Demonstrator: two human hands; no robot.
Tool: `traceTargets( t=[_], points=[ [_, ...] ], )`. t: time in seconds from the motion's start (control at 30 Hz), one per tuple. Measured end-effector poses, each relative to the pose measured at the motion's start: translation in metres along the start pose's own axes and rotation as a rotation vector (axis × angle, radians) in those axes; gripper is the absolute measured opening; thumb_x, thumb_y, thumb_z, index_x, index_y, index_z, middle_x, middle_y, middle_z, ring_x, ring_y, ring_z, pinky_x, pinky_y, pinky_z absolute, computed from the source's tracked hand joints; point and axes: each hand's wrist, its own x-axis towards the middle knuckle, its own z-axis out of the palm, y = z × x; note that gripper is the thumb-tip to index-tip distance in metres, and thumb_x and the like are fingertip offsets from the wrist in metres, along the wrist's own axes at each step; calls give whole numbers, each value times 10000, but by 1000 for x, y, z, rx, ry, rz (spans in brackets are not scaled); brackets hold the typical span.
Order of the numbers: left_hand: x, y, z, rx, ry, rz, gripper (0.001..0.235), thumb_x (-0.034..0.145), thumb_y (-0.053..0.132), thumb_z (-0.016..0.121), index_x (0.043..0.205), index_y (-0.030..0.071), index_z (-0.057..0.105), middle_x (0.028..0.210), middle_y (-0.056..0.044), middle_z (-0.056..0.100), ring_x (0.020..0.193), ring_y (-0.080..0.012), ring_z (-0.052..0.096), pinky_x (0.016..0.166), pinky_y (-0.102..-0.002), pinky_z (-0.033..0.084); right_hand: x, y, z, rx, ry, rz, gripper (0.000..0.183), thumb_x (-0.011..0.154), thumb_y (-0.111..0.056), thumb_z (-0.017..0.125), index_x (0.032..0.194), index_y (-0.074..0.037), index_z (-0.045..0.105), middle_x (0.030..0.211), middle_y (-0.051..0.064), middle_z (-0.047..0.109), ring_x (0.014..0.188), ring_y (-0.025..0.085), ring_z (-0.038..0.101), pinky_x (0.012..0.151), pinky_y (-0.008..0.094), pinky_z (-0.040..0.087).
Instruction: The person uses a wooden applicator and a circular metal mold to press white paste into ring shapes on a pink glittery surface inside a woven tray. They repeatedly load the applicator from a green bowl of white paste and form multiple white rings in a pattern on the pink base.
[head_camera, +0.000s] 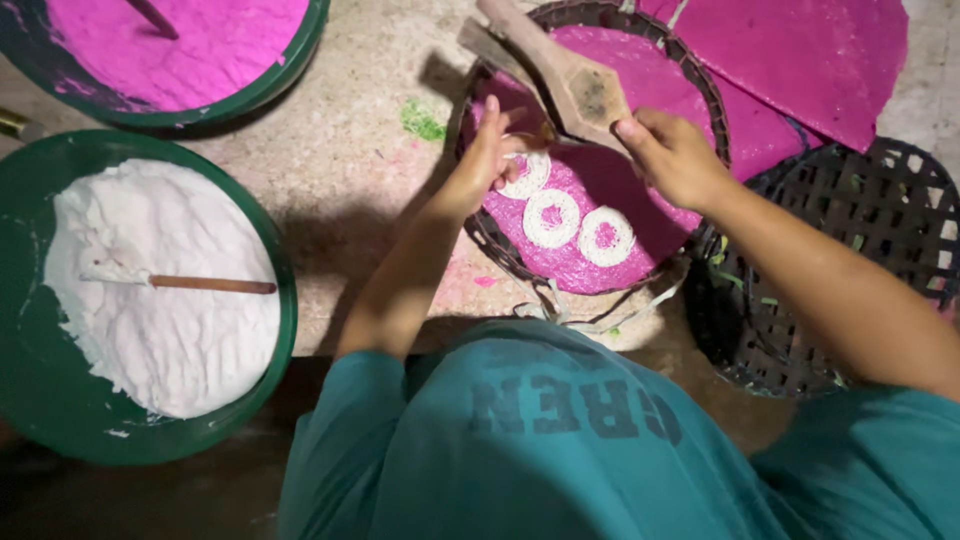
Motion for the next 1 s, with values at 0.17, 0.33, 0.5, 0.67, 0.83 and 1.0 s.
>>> traceTargets(
  t=[0.17, 0.33, 0.5, 0.67, 0.83, 1.0],
  points=[
    [-45, 31, -1, 875, 311, 582, 571, 1113, 385, 555, 1631, 221, 379, 1501, -80, 702, 940, -199, 756, 824, -296, 551, -2, 27, 4, 199, 119, -80, 517, 1119, -520, 443, 930, -49, 543, 671, 42, 526, 580, 149, 530, 539, 314, 431],
    [-85, 64, 7, 997, 30, 565, 1182, 718, 233, 916, 1616, 117, 156, 1565, -213, 412, 1348, -382, 412, 1111, -556, 295, -25, 56, 14, 333, 209, -235, 627, 1111, -614, 357, 1018, -36, 581, 736, 44, 583, 614, 149, 553, 559, 296, 437],
    [-101, 69, 17, 1154, -12, 455, 1181, 707, 282, 920, 1628, 189, 186, 1536, -131, 428, 1443, -339, 334, 1176, -565, 217, -50, 84, 37, 494, 319, -223, 740, 1046, -713, 352, 1096, -17, 600, 757, 62, 610, 615, 161, 572, 546, 298, 450],
    [-77, 89, 12, 1119, 31, 610, 1184, 702, 287, 943, 1622, 190, 204, 1570, -135, 429, 1430, -363, 343, 1123, -574, 246, -76, 109, 48, 670, 410, -195, 815, 1046, -774, 381, 1056, 5, 619, 791, 76, 612, 660, 177, 578, 592, 313, 453],
    [-33, 123, 37, 1248, 47, 585, 1323, 602, 366, 1005, 1610, 166, 171, 1590, -157, 322, 1473, -384, 234, 1172, -624, 178, -95, 88, 38, 775, 343, -282, 712, 996, -707, 548, 1160, -16, 594, 841, 53, 604, 703, 158, 574, 614, 313, 469],
    [-55, 149, 104, 1330, -329, 797, 1070, 721, 424, 994, 1456, 20, 331, 1493, -259, 413, 1397, -416, 378, 1056, -631, 321, -131, 13, -5, 265, 269, -541, 626, 1016, -565, 636, 1191, 30, 552, 1042, 45, 636, 909, 153, 634, 808, 293, 517]
  ],
)
